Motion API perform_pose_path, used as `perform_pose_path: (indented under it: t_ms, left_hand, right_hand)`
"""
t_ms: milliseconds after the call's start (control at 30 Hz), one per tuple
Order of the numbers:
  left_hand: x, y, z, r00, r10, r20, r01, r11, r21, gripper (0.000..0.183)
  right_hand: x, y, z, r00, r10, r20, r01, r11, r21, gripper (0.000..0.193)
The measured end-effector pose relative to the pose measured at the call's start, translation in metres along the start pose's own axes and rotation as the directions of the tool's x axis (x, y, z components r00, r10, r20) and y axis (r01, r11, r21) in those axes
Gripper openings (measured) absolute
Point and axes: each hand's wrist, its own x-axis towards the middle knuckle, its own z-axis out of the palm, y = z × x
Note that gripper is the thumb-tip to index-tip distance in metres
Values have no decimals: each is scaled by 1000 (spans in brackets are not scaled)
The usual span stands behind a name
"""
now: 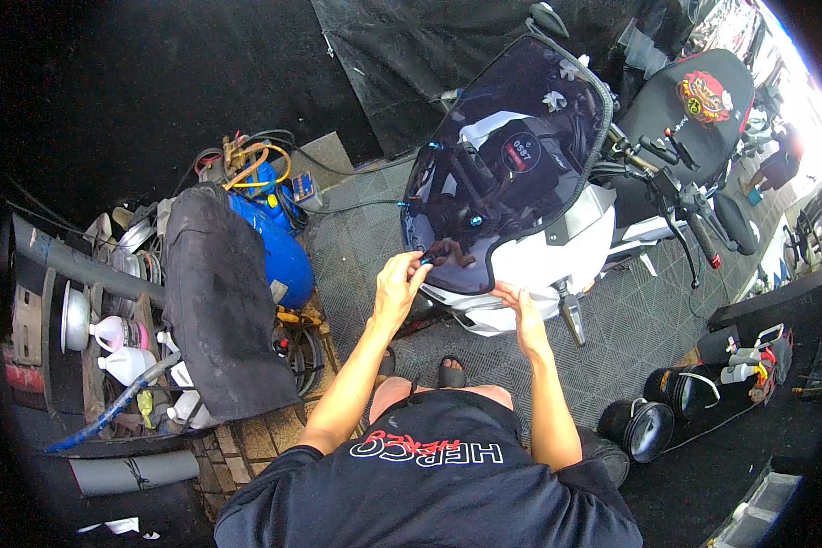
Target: The person installs a mounting bracket and windscreen onto the front of a motorcycle by hand and using pliers to tighten the hardware.
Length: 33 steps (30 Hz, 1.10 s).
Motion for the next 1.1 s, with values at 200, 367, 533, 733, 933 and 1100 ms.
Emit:
perform_pose_path:
  t_ms: [200,367,533,733,933,1100]
  left_hand:
    - [-2,-6,2,995,101,-14,-101,995,9,16]
    - [-2,-6,1,996,88,9,-88,996,15,15]
    - [3,-5,0,988,155,-6,-155,988,19,16]
    - [1,-5,-2,991,126,38,-127,991,45,18]
    - [-6,-3,3,992,-113,46,117,990,-75,18]
    - [-4,-7,6,988,151,-31,-149,987,54,16]
  right_hand:
    - [-3,1,-1,999,-1,34,2,1000,-15,74]
    - [-6,0,1,999,-2,35,4,999,-36,74]
    - [-6,2,1,1000,-13,14,14,999,-50,69]
    - [-10,-4,3,1000,-13,5,14,997,-75,70]
    - [-14,-9,2,1000,-7,17,9,994,-110,71]
    - [-17,-8,0,1000,7,0,-7,993,-116,71]
